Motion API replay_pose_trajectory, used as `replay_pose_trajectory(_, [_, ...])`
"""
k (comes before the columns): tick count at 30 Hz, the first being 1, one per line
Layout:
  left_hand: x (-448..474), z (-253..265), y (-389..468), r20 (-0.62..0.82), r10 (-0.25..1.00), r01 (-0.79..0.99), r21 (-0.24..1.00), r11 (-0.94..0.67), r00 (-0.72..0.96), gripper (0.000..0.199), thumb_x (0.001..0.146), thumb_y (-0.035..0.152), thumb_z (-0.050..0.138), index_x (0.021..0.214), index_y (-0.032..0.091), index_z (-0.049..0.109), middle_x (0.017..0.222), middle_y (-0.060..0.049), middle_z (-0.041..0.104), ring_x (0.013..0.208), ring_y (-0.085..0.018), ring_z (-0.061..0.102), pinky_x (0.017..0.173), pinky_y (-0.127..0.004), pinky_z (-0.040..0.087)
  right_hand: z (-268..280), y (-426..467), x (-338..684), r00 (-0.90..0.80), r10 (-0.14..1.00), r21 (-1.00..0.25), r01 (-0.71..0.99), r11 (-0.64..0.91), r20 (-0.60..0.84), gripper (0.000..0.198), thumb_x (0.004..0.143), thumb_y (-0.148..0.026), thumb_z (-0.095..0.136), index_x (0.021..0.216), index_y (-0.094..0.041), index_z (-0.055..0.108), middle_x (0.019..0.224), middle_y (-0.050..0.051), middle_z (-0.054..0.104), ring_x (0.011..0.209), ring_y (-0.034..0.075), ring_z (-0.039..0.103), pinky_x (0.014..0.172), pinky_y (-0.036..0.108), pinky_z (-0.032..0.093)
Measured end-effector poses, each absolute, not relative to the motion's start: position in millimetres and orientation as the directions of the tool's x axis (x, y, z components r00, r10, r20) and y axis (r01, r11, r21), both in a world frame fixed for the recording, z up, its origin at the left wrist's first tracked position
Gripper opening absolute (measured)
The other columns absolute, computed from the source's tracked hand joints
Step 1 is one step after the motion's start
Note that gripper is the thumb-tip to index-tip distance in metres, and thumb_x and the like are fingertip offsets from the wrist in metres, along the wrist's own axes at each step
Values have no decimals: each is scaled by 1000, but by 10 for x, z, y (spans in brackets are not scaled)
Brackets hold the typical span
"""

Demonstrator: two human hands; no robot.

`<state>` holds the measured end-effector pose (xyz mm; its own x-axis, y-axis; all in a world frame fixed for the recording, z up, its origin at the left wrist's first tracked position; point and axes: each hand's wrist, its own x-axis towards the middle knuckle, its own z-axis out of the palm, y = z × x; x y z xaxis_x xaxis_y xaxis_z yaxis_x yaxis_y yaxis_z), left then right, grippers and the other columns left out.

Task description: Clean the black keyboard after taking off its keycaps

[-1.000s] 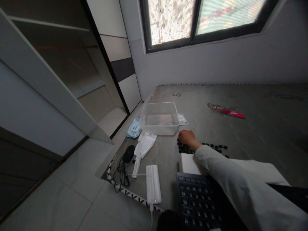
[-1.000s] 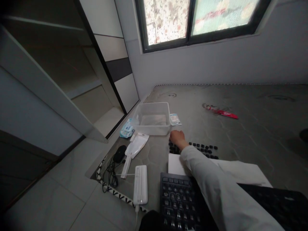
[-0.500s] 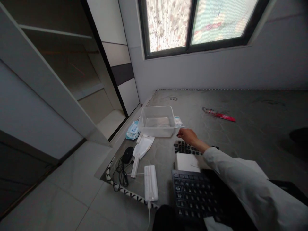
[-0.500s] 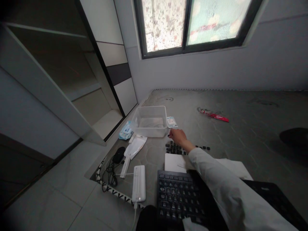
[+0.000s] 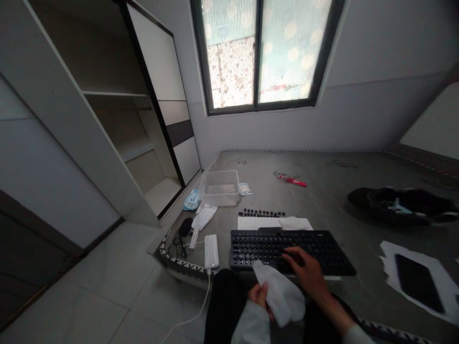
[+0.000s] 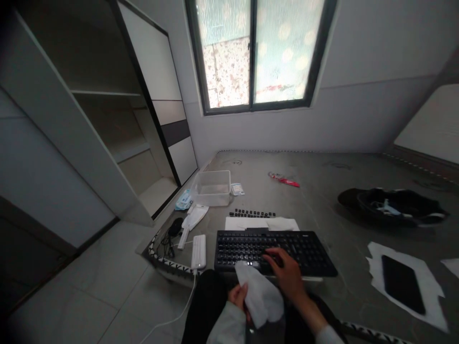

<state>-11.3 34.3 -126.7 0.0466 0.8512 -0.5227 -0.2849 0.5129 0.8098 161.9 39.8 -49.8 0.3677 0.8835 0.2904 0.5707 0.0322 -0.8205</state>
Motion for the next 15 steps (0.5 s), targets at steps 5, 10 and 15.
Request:
replay_pose_trajectory(5, [-290,-1189,254,-432,883,-136,879,458,181,91,41,95,56,79,13,66,49,-9,65,30,-17,52,36,-31,27,-927,-258,1363,579,807,-925,358,-124,116,48,76,-65,65,93,-22,75,77,4,76,67,22,65,65,33,53])
replay_pose_trajectory(10, [-284,-1089,85,-326,920,-45,938,343,216,93,47,99,47,85,16,66,56,-9,70,32,-17,56,35,-30,29,-720,-327,1175,391,904,-964,254,73,172,32,74,-58,71,83,-28,79,89,5,79,83,28,70,78,39,55])
replay_pose_trajectory(15, [-261,-1044,-107,-214,948,53,977,207,235,98,52,96,51,101,13,69,73,-8,74,34,-14,60,34,-26,40,-680,-354,1132,233,964,-981,172,89,128,33,73,-57,72,83,-27,81,90,7,80,87,32,71,81,43,55])
